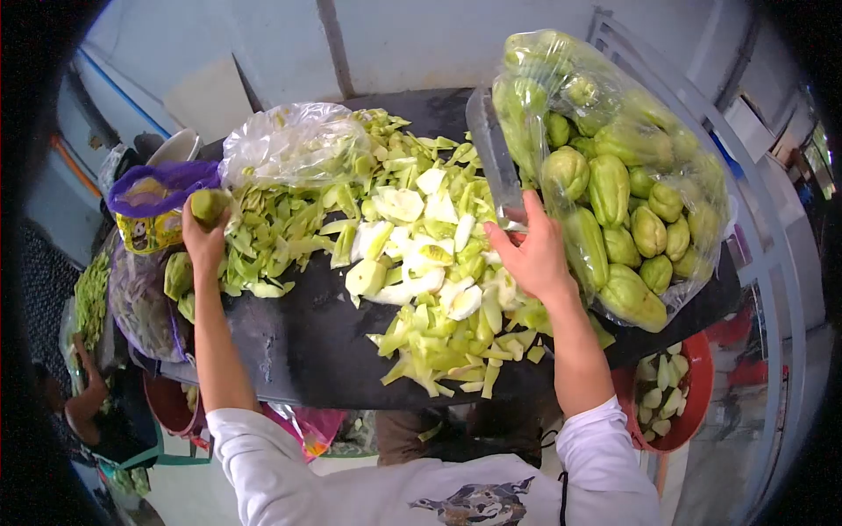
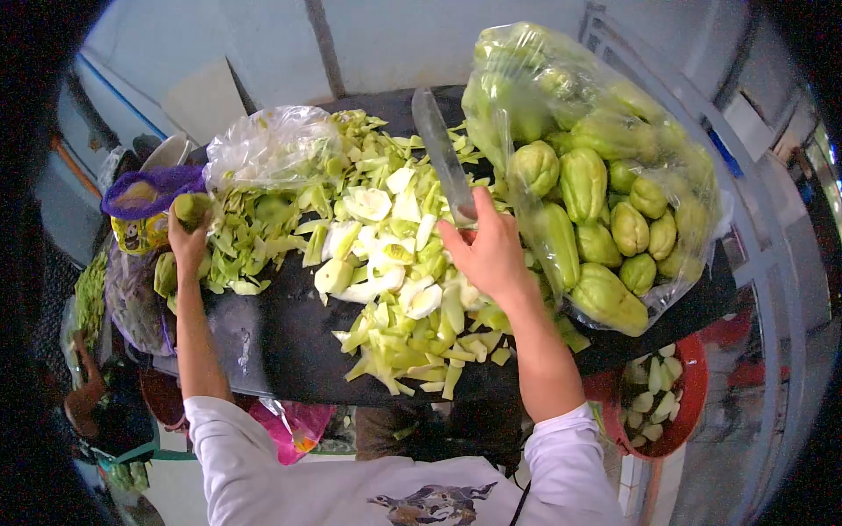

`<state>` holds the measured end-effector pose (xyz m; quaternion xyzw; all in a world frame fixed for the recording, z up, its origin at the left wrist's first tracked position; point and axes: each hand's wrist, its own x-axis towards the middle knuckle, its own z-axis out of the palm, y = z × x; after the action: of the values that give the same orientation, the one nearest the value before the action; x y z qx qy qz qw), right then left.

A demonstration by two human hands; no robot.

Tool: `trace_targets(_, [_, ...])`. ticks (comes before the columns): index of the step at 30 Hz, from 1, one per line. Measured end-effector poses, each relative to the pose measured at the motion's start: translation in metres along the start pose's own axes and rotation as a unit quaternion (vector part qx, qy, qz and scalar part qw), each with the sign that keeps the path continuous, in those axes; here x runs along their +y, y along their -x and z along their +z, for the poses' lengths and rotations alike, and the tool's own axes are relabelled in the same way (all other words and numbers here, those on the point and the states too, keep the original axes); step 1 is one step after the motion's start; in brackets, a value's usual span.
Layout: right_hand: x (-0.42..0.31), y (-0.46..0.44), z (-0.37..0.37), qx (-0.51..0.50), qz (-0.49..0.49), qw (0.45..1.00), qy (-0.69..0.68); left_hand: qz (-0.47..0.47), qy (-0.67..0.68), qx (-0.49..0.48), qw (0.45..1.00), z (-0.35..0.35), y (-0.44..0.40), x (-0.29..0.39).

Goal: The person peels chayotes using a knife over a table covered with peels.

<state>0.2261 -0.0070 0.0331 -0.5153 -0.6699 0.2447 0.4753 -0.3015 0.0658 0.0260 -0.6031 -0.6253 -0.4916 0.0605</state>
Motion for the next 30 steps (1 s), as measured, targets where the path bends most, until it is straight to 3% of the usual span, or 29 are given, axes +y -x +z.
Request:
trace_targets(2, [0.005,-0.001,0.005,0.047,-0.027,0.997,-0.048,-0.104,0.289,-0.054,0.95,0.007,0.008,0.04])
trace_targets(4, [-0.002,0.001,0.004,0.063,-0.062,0.994,-0.059,-0.207,0.458,-0.064,0.862,0.026,0.019,0.087])
trace_targets(6, [-0.009,0.003,-0.001,0.069,-0.118,0.99,0.041,-0.273,0.562,-0.146,0.767,0.053,0.032,0.126])
trace_targets(9, [-0.014,0.007,0.001,0.057,-0.084,0.991,0.083,-0.408,0.638,-0.135,0.639,0.094,0.066,0.203])
trace_targets(10, [-0.015,0.007,0.001,0.043,-0.068,0.989,0.121,-0.396,0.682,-0.161,0.593,0.115,0.077,0.206])
trace_targets(11, [-0.01,0.006,0.002,0.044,-0.1,0.984,0.14,-0.417,0.658,-0.189,0.597,0.12,0.086,0.226])
trace_targets(12, [-0.005,0.007,0.004,0.047,-0.099,0.983,0.146,-0.427,0.675,-0.224,0.558,0.131,0.095,0.229])
trace_targets(14, [0.005,0.006,0.01,0.034,-0.162,0.967,0.193,-0.477,0.656,-0.244,0.532,0.131,0.107,0.256])
trace_targets(16, [0.004,0.008,0.017,0.02,-0.149,0.964,0.218,-0.449,0.69,-0.259,0.505,0.142,0.121,0.254])
trace_targets(17, [0.001,0.01,0.023,0.016,-0.19,0.952,0.239,-0.469,0.665,-0.264,0.517,0.145,0.126,0.252])
trace_targets(20, [-0.007,0.009,0.033,0.029,-0.266,0.924,0.272,-0.469,0.741,-0.27,0.398,0.146,0.127,0.255])
trace_targets(28, [-0.016,0.01,0.042,0.041,-0.285,0.904,0.317,-0.493,0.708,-0.305,0.404,0.145,0.139,0.244])
trace_targets(30, [-0.015,0.01,0.043,0.042,-0.28,0.904,0.321,-0.482,0.693,-0.32,0.43,0.146,0.143,0.243])
